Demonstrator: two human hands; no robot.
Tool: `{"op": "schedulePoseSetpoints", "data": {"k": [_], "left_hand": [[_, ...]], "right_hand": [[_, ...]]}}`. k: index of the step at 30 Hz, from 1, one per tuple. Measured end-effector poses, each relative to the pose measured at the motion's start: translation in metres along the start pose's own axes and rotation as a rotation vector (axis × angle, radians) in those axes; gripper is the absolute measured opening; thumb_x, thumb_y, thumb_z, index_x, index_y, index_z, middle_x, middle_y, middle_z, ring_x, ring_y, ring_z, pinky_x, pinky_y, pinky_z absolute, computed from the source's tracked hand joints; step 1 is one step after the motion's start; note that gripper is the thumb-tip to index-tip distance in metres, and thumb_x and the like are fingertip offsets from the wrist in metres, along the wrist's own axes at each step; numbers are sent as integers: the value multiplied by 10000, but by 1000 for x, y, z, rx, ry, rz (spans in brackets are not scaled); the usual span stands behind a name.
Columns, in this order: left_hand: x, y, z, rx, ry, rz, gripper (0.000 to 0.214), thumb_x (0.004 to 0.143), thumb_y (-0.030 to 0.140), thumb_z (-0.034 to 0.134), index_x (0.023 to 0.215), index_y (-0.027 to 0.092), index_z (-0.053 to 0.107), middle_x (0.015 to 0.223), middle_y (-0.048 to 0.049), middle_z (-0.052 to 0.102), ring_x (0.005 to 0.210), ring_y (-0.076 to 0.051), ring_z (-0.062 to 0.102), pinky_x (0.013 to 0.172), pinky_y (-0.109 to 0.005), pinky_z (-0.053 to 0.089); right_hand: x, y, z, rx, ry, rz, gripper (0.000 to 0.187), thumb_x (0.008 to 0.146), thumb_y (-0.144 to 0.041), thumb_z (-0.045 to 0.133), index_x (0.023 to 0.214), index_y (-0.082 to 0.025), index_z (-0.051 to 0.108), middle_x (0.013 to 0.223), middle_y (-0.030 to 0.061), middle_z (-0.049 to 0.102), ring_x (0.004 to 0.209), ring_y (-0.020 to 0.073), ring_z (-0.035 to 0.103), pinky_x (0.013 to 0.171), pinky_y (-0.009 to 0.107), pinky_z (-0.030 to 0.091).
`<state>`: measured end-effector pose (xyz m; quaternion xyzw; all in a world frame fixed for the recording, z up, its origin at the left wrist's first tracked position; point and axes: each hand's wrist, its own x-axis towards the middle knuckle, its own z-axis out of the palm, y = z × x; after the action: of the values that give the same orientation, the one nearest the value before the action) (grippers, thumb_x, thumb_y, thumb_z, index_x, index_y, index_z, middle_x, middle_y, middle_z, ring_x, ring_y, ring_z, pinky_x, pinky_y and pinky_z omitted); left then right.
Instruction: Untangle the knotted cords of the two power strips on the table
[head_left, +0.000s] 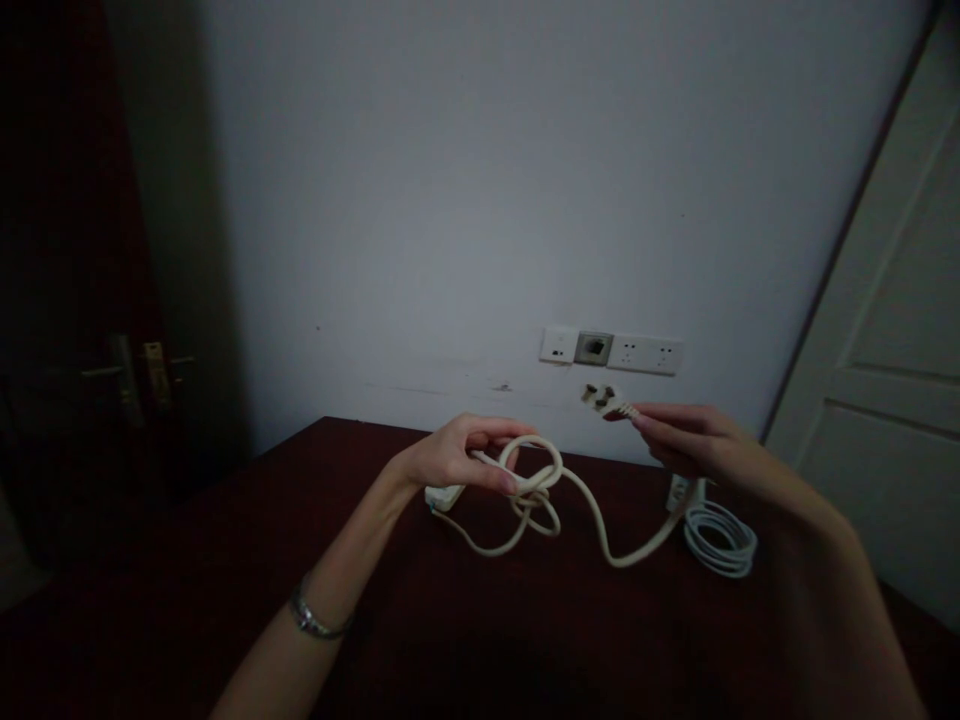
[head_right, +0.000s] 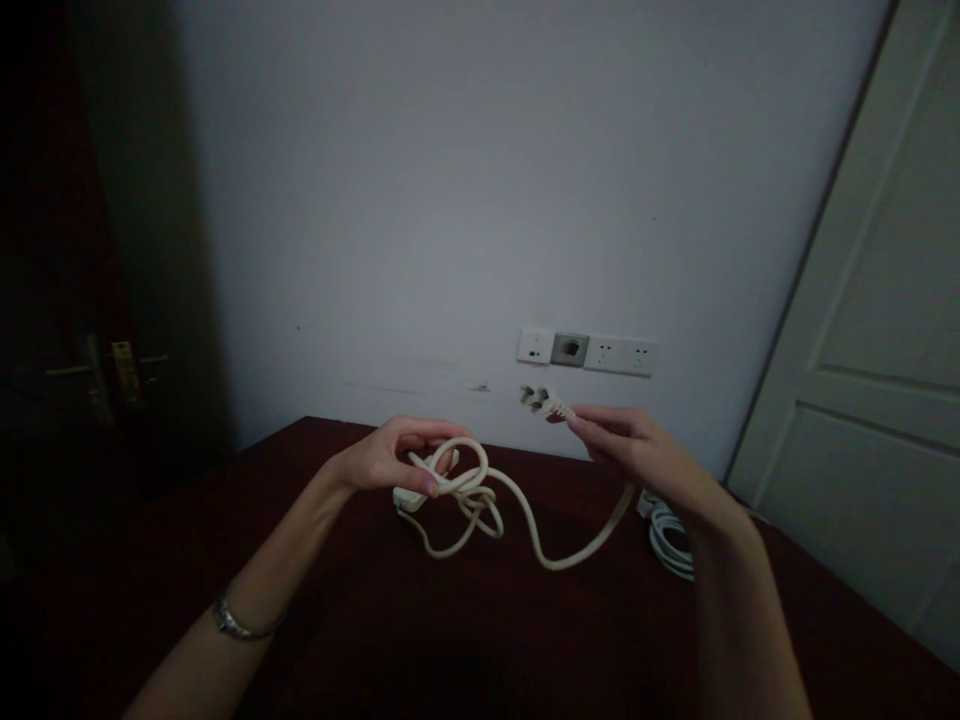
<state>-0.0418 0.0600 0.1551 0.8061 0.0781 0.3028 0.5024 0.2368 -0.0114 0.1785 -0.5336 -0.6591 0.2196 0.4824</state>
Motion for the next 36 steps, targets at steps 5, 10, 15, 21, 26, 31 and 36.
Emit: {"op": "schedulePoseSetpoints", "data": {"k": [5, 10, 15, 21, 26, 31, 36], "left_hand": [[-1, 13, 12, 140, -150, -34, 560, 665, 211, 719, 1193, 115, 560, 772, -22, 579, 687, -112, 515, 657, -260, 451], [-4, 21, 17, 269, -171, 52, 555, 744, 225, 657, 1269, 156, 491, 785, -22, 562, 708, -123, 512, 654, -255, 448], [-1, 17, 15, 400, -154, 64, 530, 785, 247, 615, 1285, 160, 465, 869, -44, 575, 775, -139, 521, 695, -270, 443], [-1, 14, 21, 310, -98, 37, 569, 809, 210, 560, 1328, 161, 333, 980, -76, 577, 827, -148, 531, 722, -284, 447], [-1, 10, 22, 289, -91, -12, 630, 792, 237, 583, 1348, 175, 293, 936, -64, 568, 764, -142, 522, 669, -270, 448], [1, 7, 23, 364, -108, 1, 703, 792, 262, 595, 1396, 193, 242, 922, -62, 588, 746, -150, 536, 670, -278, 452], [3, 11, 25, 451, -132, 69, 590, 813, 229, 566, 1359, 151, 358, 1104, -118, 598, 920, -192, 561, 791, -307, 449]], "right_hand": [[14, 17, 11, -18, -403, 58, 447, 750, -519, 584, 1048, -204, 691, 815, 57, 682, 823, 238, 616, 749, 357, 488], [18, 20, 19, -73, -605, 44, 458, 781, -504, 555, 1094, -193, 675, 914, 72, 705, 877, 254, 628, 812, 376, 476], [13, 14, 17, 15, -612, 46, 470, 781, -500, 564, 1139, -208, 648, 951, 74, 702, 908, 247, 624, 823, 365, 474], [9, 13, 12, 58, -626, 60, 449, 770, -473, 587, 1113, -193, 664, 989, 86, 691, 894, 238, 620, 801, 340, 473], [10, 13, 20, 91, -672, 57, 362, 791, -422, 578, 1045, -194, 697, 889, 61, 702, 781, 202, 625, 718, 312, 482], [8, 5, 29, 157, -630, 15, 260, 700, -441, 658, 787, -213, 748, 751, 54, 684, 751, 219, 618, 687, 333, 484], [-7, 8, 38, 214, -388, 4, 242, 596, -475, 717, 638, -237, 723, 714, 58, 660, 689, 224, 593, 629, 338, 469]]}}
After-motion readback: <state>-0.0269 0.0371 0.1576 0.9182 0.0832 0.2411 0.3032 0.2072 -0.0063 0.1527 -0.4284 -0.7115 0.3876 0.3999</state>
